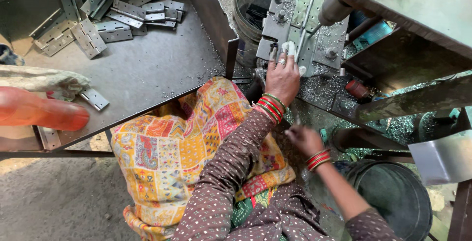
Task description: The person sits on the floor and repeatedly picks up metal hinge pieces from a nearby tray, places them under a drill press, and drills holes into them. After drilling, the person removes the hinge and places it back into the tray, continuing the cycle with additional pieces.
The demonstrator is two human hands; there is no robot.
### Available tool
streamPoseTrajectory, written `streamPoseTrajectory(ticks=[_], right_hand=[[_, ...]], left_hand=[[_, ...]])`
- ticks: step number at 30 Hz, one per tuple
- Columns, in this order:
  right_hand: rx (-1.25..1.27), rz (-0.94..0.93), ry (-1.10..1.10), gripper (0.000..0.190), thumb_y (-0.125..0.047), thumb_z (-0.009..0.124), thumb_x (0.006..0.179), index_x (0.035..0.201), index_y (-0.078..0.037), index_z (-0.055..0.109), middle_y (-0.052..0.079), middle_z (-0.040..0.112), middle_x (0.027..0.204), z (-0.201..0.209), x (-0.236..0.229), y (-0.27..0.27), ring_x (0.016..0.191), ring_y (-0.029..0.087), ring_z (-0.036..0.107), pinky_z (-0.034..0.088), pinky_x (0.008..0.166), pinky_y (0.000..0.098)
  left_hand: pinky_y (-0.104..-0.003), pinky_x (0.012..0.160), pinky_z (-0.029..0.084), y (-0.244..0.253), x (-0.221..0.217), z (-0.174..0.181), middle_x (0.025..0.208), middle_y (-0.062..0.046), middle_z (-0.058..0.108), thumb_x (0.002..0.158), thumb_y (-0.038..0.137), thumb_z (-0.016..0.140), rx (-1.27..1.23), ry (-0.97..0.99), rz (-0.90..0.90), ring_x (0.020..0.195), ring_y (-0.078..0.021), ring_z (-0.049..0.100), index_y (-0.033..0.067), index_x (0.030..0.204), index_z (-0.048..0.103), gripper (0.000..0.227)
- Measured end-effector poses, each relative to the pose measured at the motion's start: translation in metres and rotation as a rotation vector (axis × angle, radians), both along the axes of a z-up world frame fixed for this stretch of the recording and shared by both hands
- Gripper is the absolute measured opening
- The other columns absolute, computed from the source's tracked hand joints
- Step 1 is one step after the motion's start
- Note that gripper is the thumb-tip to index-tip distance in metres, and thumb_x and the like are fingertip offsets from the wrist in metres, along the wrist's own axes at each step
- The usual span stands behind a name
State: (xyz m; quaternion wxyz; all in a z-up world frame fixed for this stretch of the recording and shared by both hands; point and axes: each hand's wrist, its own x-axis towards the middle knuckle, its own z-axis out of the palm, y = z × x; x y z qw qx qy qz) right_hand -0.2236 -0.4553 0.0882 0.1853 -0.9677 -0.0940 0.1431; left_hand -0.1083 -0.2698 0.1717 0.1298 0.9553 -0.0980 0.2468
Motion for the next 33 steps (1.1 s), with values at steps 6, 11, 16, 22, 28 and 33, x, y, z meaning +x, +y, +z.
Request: streamPoseTrajectory(ticks=[6,11,16,22,28,33], right_hand=[[0.010,0.031,-0.072,0.031,-0.040,0.073,0.086,0.111,-0.021,0.070,0.019,0.066,0.095,-0.023,-0.010,-0.002,0.084,0.039,0.068,0.056,0.072,0.0482],[-0.067,0.079,-0.027,0.035,-0.047,0.077,0.085,0.107,-0.020,0.070,0.018,0.068,0.091,0.021,0.010,-0.025,0.084,0.039,0.067,0.054,0.074,0.0496],[0.016,0.044,-0.158,0.036,-0.042,0.072,0.087,0.115,-0.019,0.067,0.019,0.068,0.092,-0.026,-0.018,0.002,0.085,0.039,0.068,0.055,0.074,0.0488],[-0.010,0.095,-0.059,0.038,-0.038,0.073,0.085,0.116,-0.016,0.067,0.020,0.068,0.094,-0.010,0.003,-0.023,0.087,0.041,0.068,0.055,0.073,0.0502],[0.070,0.032,0.001,0.029,-0.039,0.072,0.090,0.108,-0.016,0.072,0.020,0.070,0.090,0.007,0.011,-0.020,0.085,0.039,0.070,0.056,0.078,0.0483],[0.031,-0.031,-0.102,0.026,-0.037,0.069,0.089,0.107,-0.018,0.071,0.018,0.068,0.094,-0.023,-0.016,0.011,0.080,0.038,0.070,0.055,0.071,0.0476]], left_hand=[[-0.054,0.117,0.033,0.002,-0.003,0.001,0.130,-0.018,0.065,0.095,0.022,0.055,-0.038,0.024,-0.028,0.133,-0.0341,0.055,-0.0001,0.109,0.073,0.032],[-0.051,0.118,0.033,0.003,-0.002,0.002,0.133,-0.018,0.064,0.089,0.020,0.055,0.033,-0.063,0.029,0.137,-0.0329,0.053,0.0010,0.106,0.073,0.032],[-0.053,0.118,0.033,0.005,-0.003,0.006,0.135,-0.019,0.062,0.096,0.018,0.055,-0.043,0.053,-0.044,0.138,-0.0351,0.052,-0.0022,0.112,0.073,0.031],[-0.054,0.111,0.039,0.008,-0.001,0.007,0.136,-0.022,0.061,0.091,0.019,0.053,0.037,-0.014,0.000,0.131,-0.0352,0.055,-0.0033,0.111,0.072,0.036],[-0.051,0.114,0.038,-0.013,0.044,0.000,0.139,-0.028,0.057,0.096,0.016,0.052,0.092,0.062,0.059,0.131,-0.0397,0.054,-0.0027,0.113,0.072,0.032],[-0.052,0.118,0.036,-0.011,0.042,-0.003,0.136,-0.026,0.058,0.093,0.019,0.054,0.034,0.005,0.040,0.136,-0.0409,0.052,-0.0052,0.111,0.072,0.035]])
